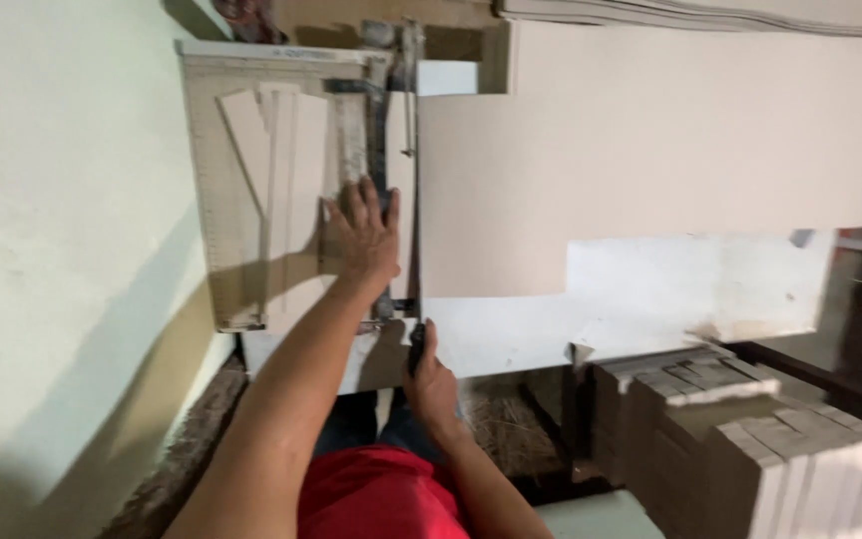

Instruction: Trimming sheets of paper or cardboard using a manual paper cutter

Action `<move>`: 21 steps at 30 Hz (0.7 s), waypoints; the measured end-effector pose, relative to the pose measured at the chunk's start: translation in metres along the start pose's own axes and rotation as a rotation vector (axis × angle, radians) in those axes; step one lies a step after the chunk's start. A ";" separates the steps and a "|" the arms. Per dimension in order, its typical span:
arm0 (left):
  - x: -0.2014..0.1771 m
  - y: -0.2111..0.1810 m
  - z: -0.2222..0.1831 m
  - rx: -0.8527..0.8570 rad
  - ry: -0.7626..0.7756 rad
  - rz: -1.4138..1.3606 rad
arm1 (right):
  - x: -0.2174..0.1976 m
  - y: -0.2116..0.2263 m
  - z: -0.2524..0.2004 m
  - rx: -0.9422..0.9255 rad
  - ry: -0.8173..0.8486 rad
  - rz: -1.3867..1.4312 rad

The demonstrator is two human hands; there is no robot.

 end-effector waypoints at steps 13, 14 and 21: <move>0.008 0.006 -0.021 0.055 -0.223 -0.112 | -0.064 0.040 -0.042 -0.116 0.007 0.075; 0.016 0.007 -0.015 0.137 -0.287 -0.030 | -0.091 0.058 -0.061 -0.062 0.092 0.163; 0.107 -0.011 0.005 0.754 -0.562 0.304 | -0.159 0.049 -0.025 0.042 0.083 0.572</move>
Point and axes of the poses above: each hand's wrist, its own z-axis towards the middle knuckle, its own x-axis out of the palm, y = z × x, the point moved 1 cm from there along z, towards the middle knuckle, and after that the axes turned 12 degrees about y, right-handed, at the moved point
